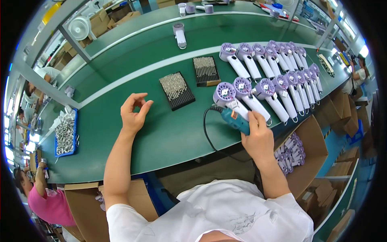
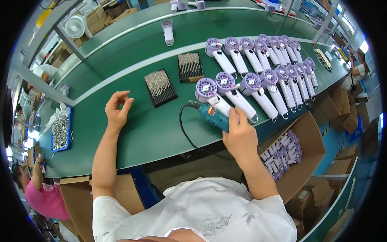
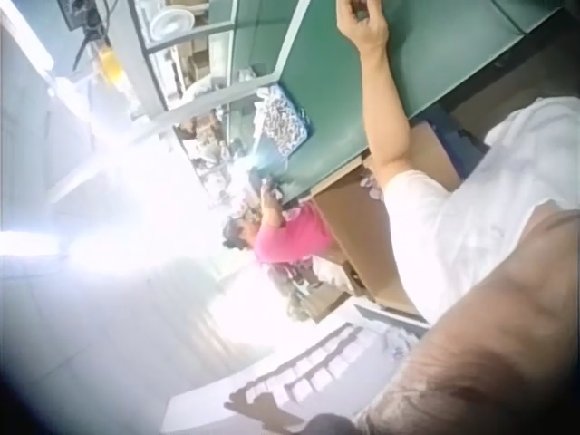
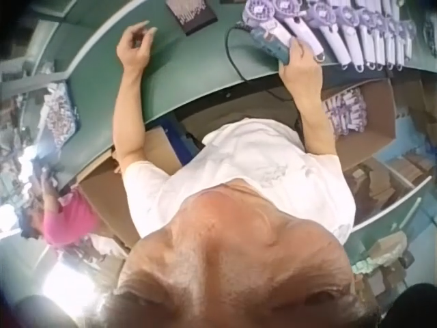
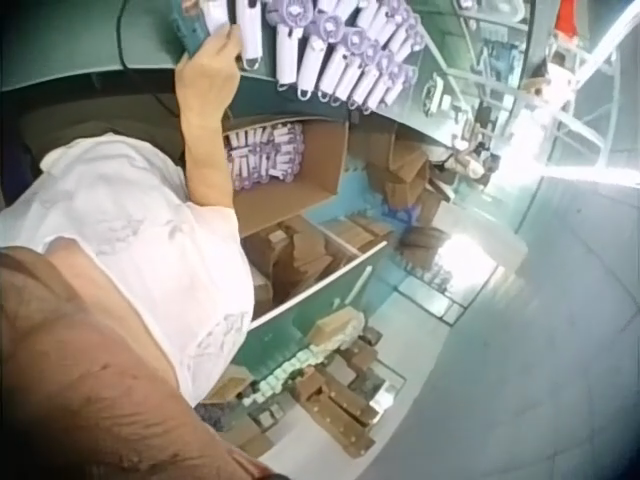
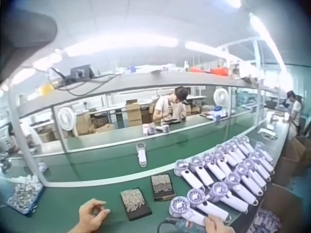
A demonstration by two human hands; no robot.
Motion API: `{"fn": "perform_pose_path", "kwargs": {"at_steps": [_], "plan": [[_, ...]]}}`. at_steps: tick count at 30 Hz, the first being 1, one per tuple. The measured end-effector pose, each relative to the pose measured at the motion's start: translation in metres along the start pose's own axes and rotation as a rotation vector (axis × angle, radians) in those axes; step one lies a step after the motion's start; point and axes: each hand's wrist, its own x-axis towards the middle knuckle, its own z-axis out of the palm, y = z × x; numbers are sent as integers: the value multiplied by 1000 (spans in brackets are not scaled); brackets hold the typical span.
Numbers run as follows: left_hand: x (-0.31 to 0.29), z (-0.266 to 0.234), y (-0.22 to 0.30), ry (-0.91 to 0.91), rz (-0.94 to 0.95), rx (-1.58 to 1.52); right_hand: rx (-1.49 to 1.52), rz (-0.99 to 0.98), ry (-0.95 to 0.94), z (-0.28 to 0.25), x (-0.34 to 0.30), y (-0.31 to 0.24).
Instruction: The person assembles portable fans by picking up fan components, driving screws into them with an electric screwdriver, and placing the assembled units onto the workbench.
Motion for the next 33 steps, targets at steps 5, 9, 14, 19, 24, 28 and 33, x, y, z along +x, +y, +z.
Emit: {"fn": "perform_pose_path", "kwargs": {"at_steps": [5,9,14,19,24,28,33], "plan": [[28,0,0,183,-326,-84,157,-79,-150,-25,-9,-13],[136,50,-13,102,-429,144,319,-165,-332,-29,-6,-21],[271,132,-96,-181,-507,581,386,-199,-461,-21,8,-27],[309,198,-133,-268,-630,589,394,0,-687,-27,-1,-30],[320,224,-157,-207,-703,436,352,1,-665,-21,-1,-21],[305,192,-145,-67,-898,-8,290,-12,-684,-26,12,-32],[243,98,-75,79,-761,-570,330,-121,-422,-18,17,-32]]}}
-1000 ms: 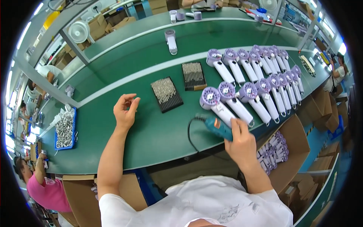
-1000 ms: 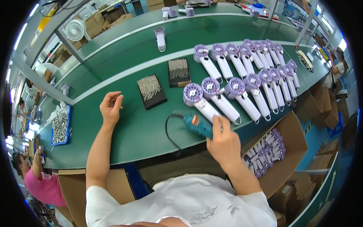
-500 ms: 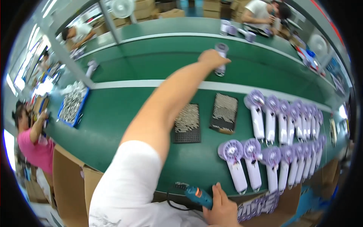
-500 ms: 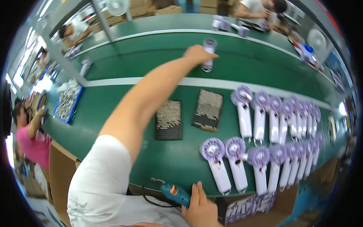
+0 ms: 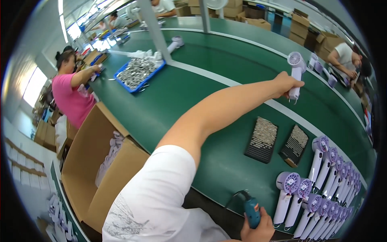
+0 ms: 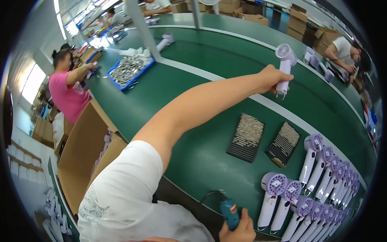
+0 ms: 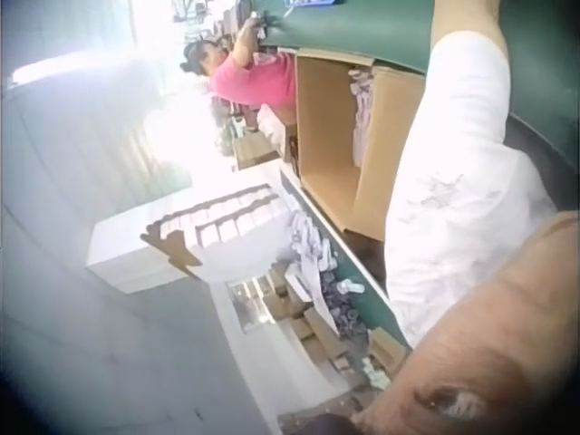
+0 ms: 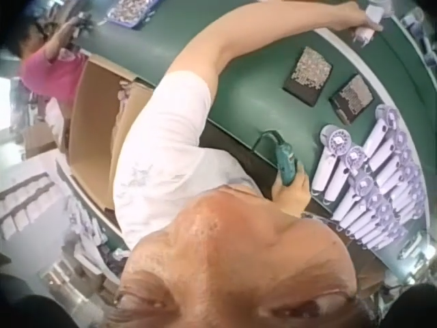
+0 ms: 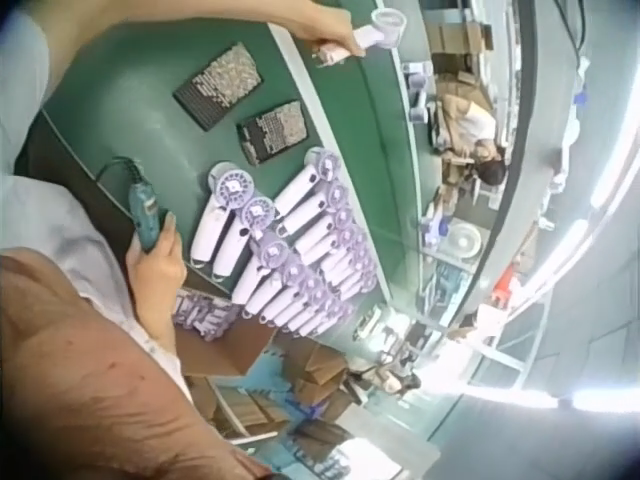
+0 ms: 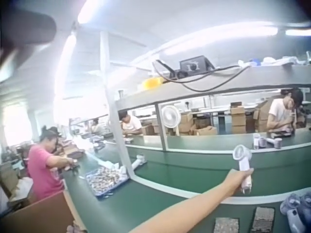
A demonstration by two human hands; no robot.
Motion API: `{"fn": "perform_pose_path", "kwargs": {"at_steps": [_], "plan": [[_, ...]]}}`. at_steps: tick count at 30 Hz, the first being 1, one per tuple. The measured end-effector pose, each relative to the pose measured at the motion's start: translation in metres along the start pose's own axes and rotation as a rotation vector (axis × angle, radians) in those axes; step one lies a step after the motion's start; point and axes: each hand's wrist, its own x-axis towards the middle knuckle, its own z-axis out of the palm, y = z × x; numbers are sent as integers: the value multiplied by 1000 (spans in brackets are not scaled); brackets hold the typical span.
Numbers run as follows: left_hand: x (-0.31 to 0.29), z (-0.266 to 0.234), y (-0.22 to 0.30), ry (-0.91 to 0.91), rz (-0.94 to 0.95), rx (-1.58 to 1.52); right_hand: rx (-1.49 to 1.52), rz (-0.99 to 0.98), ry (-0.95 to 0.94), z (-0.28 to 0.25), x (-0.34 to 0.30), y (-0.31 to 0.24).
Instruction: The person assembles portable fans by picking up fan components, driving screws into them with an electric screwdriver, and placing the assembled units onto the workbench.
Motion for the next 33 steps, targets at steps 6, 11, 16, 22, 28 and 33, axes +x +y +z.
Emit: {"fn": "perform_pose_path", "kwargs": {"at_steps": [6,11,16,22,28,33], "plan": [[-150,-113,3,-148,87,-162,-44,-24,-59,-4,15,-17],[-226,-152,-33,-142,-2,-236,69,-219,255,1,41,-55],[-257,-153,-53,-172,59,-248,936,-47,270,35,98,-97],[-268,-142,-46,-293,154,-306,957,150,91,52,133,-142],[-269,-140,-43,-300,164,-232,828,159,18,66,142,-148],[-270,-142,-40,-247,127,-256,774,181,-9,73,154,-144]]}}
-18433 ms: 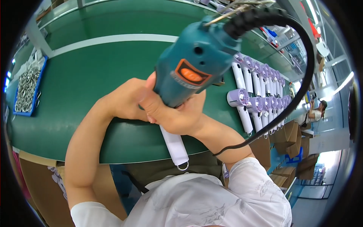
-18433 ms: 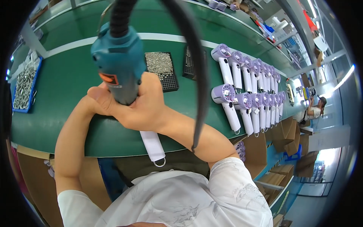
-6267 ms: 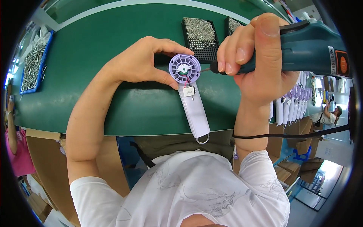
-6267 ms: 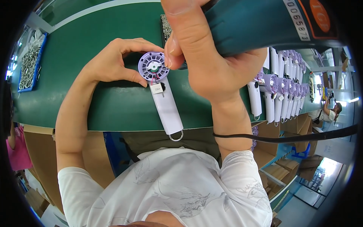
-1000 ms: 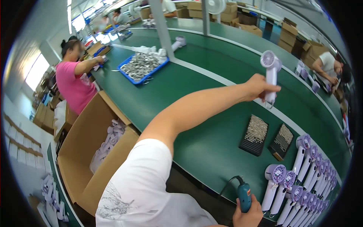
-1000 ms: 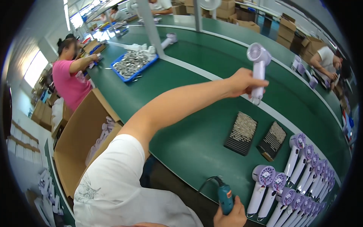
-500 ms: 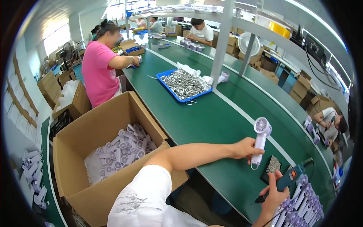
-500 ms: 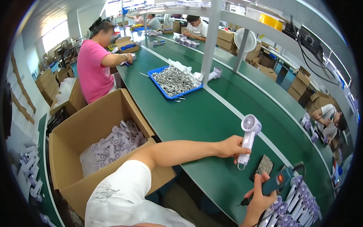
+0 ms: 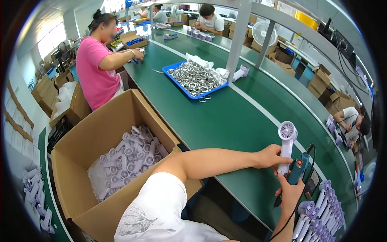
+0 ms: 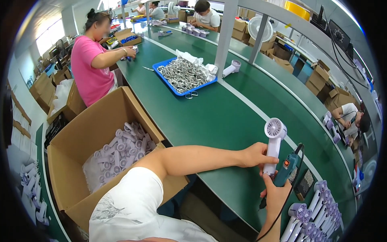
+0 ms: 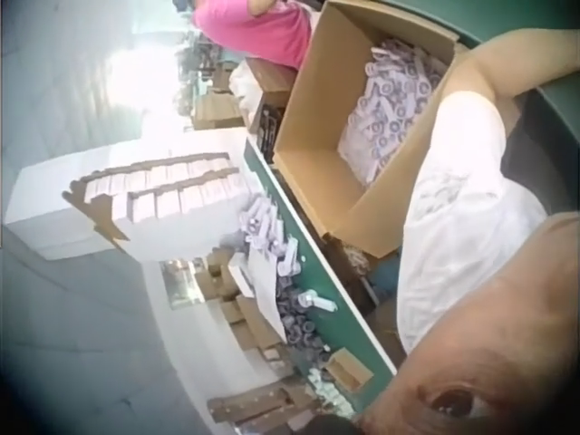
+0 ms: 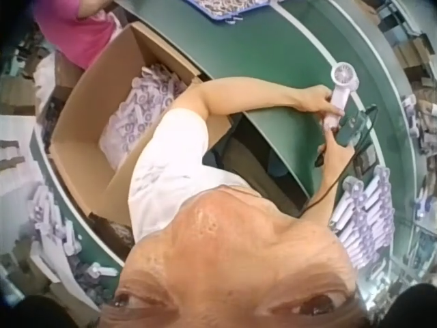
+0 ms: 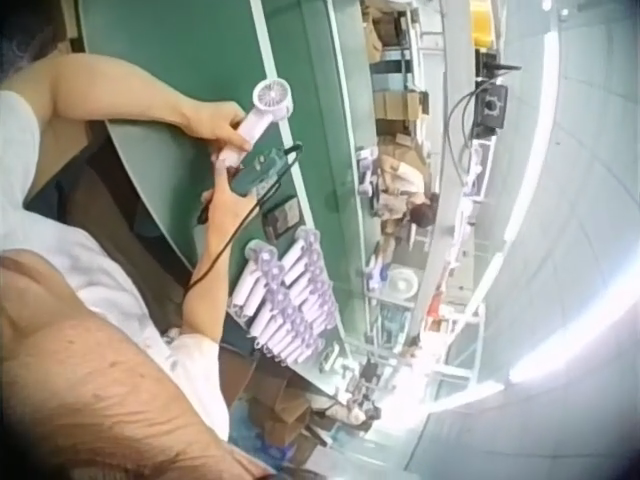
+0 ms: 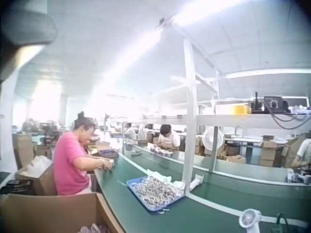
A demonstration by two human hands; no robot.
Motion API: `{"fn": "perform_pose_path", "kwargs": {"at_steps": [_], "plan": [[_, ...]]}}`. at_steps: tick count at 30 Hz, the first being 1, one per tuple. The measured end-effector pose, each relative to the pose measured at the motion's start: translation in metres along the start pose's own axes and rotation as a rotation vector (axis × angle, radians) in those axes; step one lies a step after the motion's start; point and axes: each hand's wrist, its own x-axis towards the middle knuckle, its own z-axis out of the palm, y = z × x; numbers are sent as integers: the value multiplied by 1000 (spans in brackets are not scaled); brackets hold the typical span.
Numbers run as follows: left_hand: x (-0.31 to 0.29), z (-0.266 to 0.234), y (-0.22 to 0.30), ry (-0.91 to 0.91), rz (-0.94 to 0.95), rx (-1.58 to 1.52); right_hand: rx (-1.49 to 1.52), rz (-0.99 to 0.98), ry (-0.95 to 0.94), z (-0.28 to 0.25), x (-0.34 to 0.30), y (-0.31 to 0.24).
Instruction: The person assembles portable fans by picking up fan components, driving screws into them with an electric screwdriver, and placing the assembled units onto the workbench.
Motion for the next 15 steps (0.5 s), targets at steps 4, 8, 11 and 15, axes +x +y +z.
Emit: {"fn": "perform_pose_path", "kwargs": {"at_steps": [4,8,11,15], "plan": [[2,-3,-1,-25,27,5,8,16,6,1,3,0],[1,-5,-1,-66,23,-35,7,16,15,-1,8,2],[1,-9,-2,-103,14,-68,-8,23,14,0,9,2],[2,-8,-2,-83,-8,60,-39,51,-6,-5,4,-3]]}}
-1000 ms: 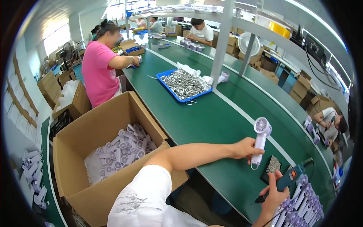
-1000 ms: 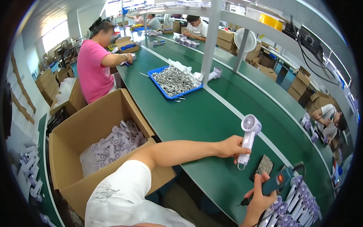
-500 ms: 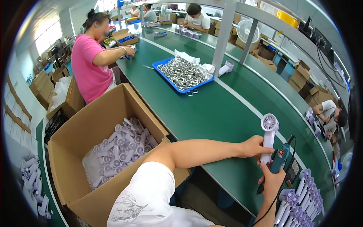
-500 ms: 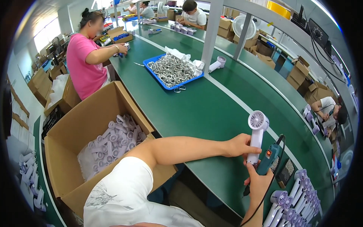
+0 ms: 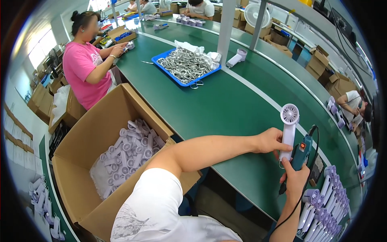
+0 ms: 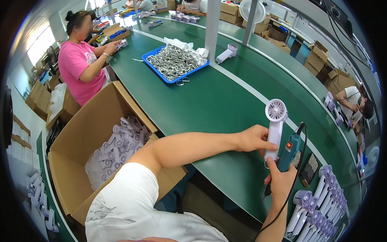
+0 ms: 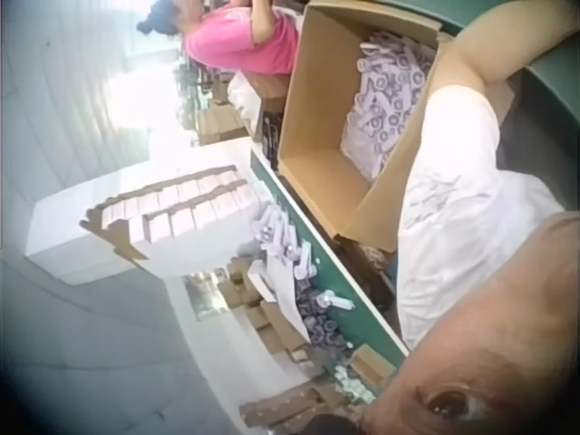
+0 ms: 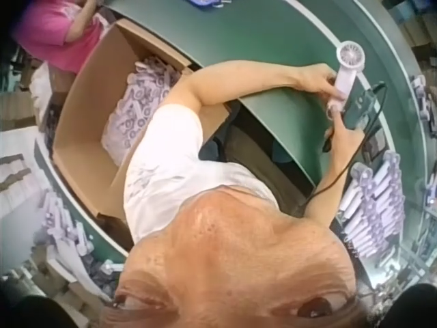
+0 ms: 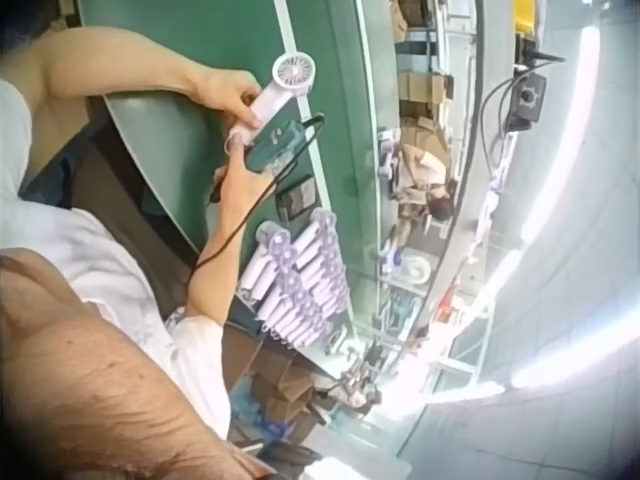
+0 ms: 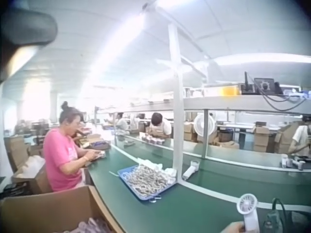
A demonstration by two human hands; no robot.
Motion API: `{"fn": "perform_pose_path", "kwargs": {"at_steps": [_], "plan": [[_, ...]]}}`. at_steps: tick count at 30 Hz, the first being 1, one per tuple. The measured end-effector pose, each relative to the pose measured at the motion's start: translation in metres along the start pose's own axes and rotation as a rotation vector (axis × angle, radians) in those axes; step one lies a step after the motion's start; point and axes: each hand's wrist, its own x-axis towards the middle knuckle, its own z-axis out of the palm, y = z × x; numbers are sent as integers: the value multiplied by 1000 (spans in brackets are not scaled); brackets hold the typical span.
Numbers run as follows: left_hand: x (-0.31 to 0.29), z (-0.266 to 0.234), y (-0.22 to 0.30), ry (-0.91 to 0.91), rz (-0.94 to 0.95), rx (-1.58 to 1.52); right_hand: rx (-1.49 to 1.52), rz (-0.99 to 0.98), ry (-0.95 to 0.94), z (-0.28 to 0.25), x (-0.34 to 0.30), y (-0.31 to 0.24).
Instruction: The person assembles portable fans by picking up fan components, driving screws into them with an electric screwdriver, and placing the assembled units onto the workbench.
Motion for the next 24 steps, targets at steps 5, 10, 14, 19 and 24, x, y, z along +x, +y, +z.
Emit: {"fn": "perform_pose_path", "kwargs": {"at_steps": [5,10,14,19,24], "plan": [[2,-4,-3,145,-6,309,18,-17,-64,0,7,10],[-2,-14,-7,170,-43,235,-201,22,-91,-8,11,-13],[2,-5,-2,117,-231,209,188,-183,123,-52,27,-29],[3,9,-2,53,-298,152,702,-514,382,-75,55,-36],[-3,11,-4,75,-376,159,498,-614,495,-60,67,1]]}}
